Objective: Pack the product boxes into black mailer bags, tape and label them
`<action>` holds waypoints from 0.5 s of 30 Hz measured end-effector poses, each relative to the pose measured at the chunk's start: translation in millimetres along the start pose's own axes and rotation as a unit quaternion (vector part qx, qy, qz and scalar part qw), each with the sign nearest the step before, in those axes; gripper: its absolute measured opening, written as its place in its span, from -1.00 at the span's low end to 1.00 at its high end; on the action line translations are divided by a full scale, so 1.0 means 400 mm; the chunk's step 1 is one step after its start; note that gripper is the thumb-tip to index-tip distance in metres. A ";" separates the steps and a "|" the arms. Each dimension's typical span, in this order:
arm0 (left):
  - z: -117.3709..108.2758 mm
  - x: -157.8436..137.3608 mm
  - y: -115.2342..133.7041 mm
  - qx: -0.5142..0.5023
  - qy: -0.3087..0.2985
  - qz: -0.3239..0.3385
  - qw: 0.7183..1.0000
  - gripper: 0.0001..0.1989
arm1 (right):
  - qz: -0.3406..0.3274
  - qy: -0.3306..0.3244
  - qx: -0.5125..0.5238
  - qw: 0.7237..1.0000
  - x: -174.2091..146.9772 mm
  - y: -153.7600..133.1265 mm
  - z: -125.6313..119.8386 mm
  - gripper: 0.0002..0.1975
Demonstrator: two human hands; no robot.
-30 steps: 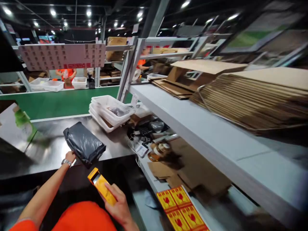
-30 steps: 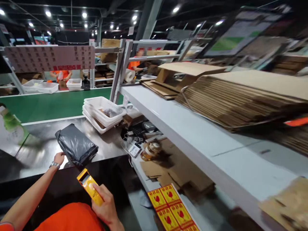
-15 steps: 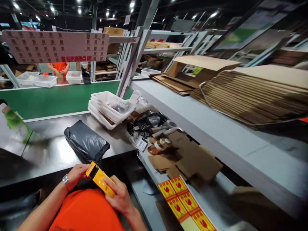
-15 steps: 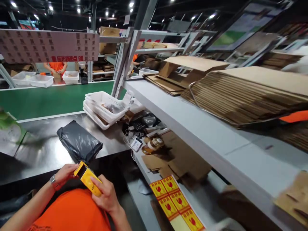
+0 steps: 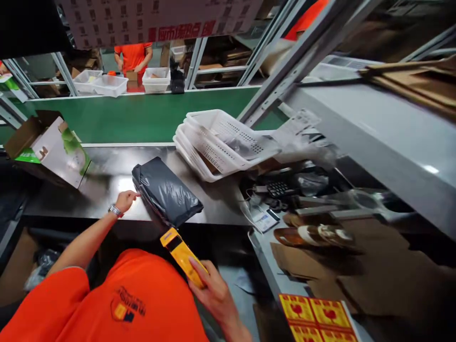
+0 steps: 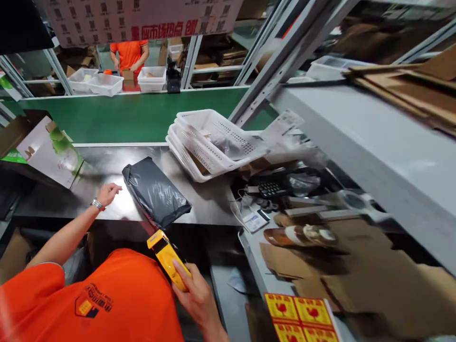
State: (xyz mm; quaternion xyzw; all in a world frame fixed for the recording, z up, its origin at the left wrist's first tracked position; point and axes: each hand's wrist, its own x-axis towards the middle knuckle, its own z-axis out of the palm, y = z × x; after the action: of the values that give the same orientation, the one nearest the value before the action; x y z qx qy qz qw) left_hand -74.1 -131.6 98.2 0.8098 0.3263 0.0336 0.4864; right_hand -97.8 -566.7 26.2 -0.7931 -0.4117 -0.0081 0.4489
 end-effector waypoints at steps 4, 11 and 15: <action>-0.175 0.214 0.033 0.036 0.081 0.011 0.996 -0.70 | 0.073 -0.026 -0.052 0.996 -0.147 0.052 -0.056 -0.51; -0.192 0.463 0.083 0.034 0.080 -0.014 0.996 -0.70 | 0.144 0.023 -0.084 0.986 -0.216 0.088 -0.020 -0.53; -0.103 0.456 0.070 0.002 0.007 -0.058 0.998 -0.68 | 0.181 0.090 -0.052 0.978 -0.133 0.142 0.087 -0.64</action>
State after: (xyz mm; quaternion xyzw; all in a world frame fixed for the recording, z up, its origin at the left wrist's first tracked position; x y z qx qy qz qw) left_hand 67.7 -6.5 94.5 0.7903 0.3764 0.0103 0.4835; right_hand -108.0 -590.9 -54.9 -0.8728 -0.2179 -0.0193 0.4363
